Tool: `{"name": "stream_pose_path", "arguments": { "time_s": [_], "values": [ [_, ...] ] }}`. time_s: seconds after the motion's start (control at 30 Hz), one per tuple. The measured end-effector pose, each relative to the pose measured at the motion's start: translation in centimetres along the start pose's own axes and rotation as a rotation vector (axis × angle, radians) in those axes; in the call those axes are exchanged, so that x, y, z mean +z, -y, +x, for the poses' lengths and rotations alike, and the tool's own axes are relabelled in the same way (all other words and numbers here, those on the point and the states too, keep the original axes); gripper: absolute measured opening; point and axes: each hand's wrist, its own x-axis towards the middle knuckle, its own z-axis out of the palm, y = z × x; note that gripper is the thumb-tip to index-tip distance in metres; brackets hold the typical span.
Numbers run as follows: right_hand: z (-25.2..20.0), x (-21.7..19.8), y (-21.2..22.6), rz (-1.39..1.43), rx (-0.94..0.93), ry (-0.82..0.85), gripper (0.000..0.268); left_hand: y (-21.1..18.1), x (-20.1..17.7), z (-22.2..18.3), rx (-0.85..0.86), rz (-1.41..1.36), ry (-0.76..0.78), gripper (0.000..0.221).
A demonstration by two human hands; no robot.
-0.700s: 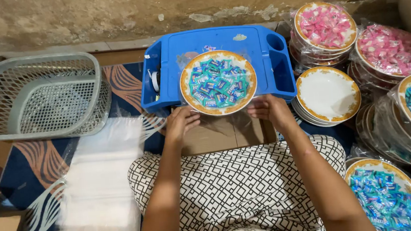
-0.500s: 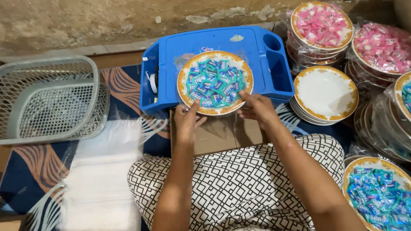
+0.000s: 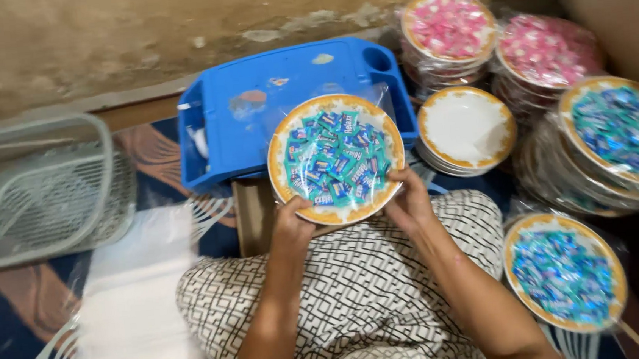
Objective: Wrapping plates of packets and packing packets into a box
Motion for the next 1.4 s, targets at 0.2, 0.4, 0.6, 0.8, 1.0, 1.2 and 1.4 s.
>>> {"name": "stream_pose_path", "arguments": {
  "time_s": [0.2, 0.4, 0.6, 0.8, 1.0, 1.2, 1.4],
  "values": [
    [-3.5, -1.2, 6.1, 0.134, 0.030, -0.020, 0.053, 0.1, 6.9, -5.0, -0.379, 0.115, 0.080, 0.054],
    [-5.8, -8.5, 8.2, 0.202, -0.036, -0.041, 0.065, 4.8, 10.0, -7.2, -0.329, -0.055, 0.243, 0.055],
    [-8.0, -15.1, 10.9, 0.210, -0.078, -0.189, 0.058, 9.8, 10.8, -6.4, -0.419, -0.098, 0.380, 0.066],
    [-17.5, -9.6, 18.0, 0.034, -0.190, -0.361, 0.055, 19.6, 10.6, -8.7, -0.706, -0.086, 0.322, 0.066],
    [-23.0, -23.9, 23.6, -0.009, -0.270, -0.595, 0.043, 32.9, 11.4, -11.3, -0.892, 0.089, 0.389, 0.039],
    [-24.6, -35.5, 24.4, -0.021, -0.197, -0.666, 0.044, 30.8, 17.2, -16.2, -0.574, 0.550, 0.501, 0.078],
    [-23.2, -40.8, 22.5, -0.046, -0.133, -0.806, 0.038, 39.9, 8.9, -13.1, -0.600, 0.892, 0.397, 0.058]
  ]
}}
